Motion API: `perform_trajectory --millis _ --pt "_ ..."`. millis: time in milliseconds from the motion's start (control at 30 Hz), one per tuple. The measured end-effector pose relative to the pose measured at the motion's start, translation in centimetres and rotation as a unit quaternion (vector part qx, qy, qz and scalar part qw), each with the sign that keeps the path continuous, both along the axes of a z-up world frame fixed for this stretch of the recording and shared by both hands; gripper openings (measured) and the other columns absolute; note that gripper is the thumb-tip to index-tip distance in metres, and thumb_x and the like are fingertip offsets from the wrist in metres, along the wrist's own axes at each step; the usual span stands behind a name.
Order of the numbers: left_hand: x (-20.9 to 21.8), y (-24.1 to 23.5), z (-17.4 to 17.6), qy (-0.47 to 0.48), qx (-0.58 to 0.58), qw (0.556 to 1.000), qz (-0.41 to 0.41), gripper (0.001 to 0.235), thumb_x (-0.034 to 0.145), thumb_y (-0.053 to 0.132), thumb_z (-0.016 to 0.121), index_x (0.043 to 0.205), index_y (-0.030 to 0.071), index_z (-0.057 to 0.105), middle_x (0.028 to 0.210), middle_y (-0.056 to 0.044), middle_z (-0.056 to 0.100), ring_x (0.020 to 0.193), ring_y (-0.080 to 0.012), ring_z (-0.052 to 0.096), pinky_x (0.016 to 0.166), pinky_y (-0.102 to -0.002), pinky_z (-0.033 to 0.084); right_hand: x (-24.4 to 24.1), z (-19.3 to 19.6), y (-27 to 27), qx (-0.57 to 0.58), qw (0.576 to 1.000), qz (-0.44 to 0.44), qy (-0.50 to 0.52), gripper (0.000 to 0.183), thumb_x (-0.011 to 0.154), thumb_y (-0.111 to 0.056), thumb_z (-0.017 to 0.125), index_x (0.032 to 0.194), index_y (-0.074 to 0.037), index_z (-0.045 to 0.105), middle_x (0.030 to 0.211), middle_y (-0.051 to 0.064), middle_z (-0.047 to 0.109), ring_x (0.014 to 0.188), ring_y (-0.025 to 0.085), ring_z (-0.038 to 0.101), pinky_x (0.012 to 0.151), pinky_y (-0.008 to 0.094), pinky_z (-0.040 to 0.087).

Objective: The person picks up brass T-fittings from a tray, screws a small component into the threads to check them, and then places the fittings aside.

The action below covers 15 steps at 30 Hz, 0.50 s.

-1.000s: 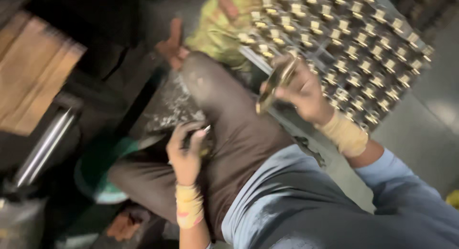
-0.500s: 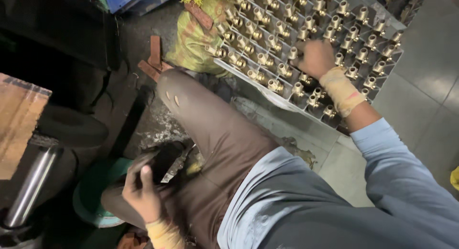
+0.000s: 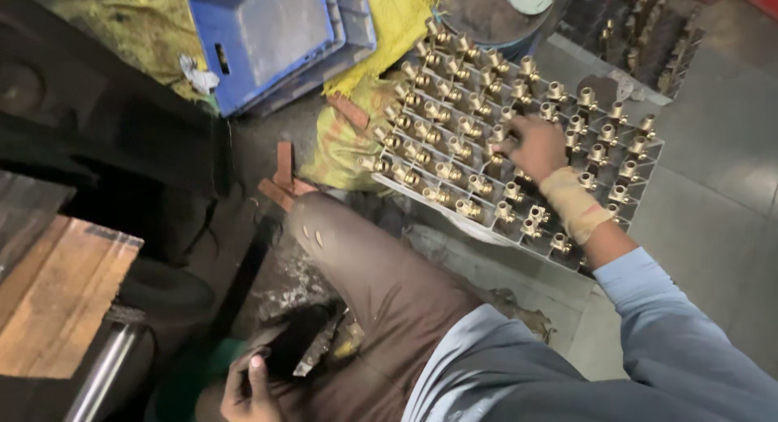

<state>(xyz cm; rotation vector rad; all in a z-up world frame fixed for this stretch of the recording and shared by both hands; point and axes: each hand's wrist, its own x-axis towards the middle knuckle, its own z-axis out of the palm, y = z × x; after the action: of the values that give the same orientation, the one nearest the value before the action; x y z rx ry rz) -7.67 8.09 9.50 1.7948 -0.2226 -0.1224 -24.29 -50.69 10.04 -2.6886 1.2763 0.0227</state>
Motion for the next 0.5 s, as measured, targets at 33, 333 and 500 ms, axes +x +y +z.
perform_trajectory --millis 33,333,500 --pt "0.2 -0.2 -0.6 -0.010 -0.027 0.999 -0.016 0.017 0.105 0.010 0.062 0.110 -0.004 0.070 0.109 -0.013 0.073 0.104 -0.0205 0.068 0.102 -0.032 0.051 0.0 -0.2 0.5 0.001 0.996 0.047 -0.071 0.052 0.081 -0.047 0.082 0.120 -0.013 0.073 0.116 0.015 0.072 0.106 0.035 0.068 0.091 0.047 0.051" --pt "0.3 -1.0 -5.4 0.058 -0.005 0.996 -0.060 0.030 0.107 0.027 0.056 0.108 0.000 0.070 0.107 -0.014 0.075 0.102 -0.0244 0.070 0.098 -0.037 0.054 1.2 -3.4 4.8 -0.018 0.983 0.172 -0.064 0.032 0.086 -0.018 0.068 0.119 -0.017 0.070 0.114 0.007 0.067 0.114 0.034 0.065 0.091 0.044 0.054" --pt "1.8 -1.0 -7.7 0.017 -0.010 0.999 -0.048 0.030 0.106 0.027 0.056 0.110 0.000 0.069 0.108 -0.014 0.075 0.103 -0.0246 0.070 0.099 -0.037 0.053 0.6 -2.1 3.4 -0.017 0.964 0.130 -0.229 0.038 0.088 -0.029 0.075 0.121 -0.010 0.068 0.113 0.015 0.064 0.099 0.041 0.063 0.083 0.051 0.050"
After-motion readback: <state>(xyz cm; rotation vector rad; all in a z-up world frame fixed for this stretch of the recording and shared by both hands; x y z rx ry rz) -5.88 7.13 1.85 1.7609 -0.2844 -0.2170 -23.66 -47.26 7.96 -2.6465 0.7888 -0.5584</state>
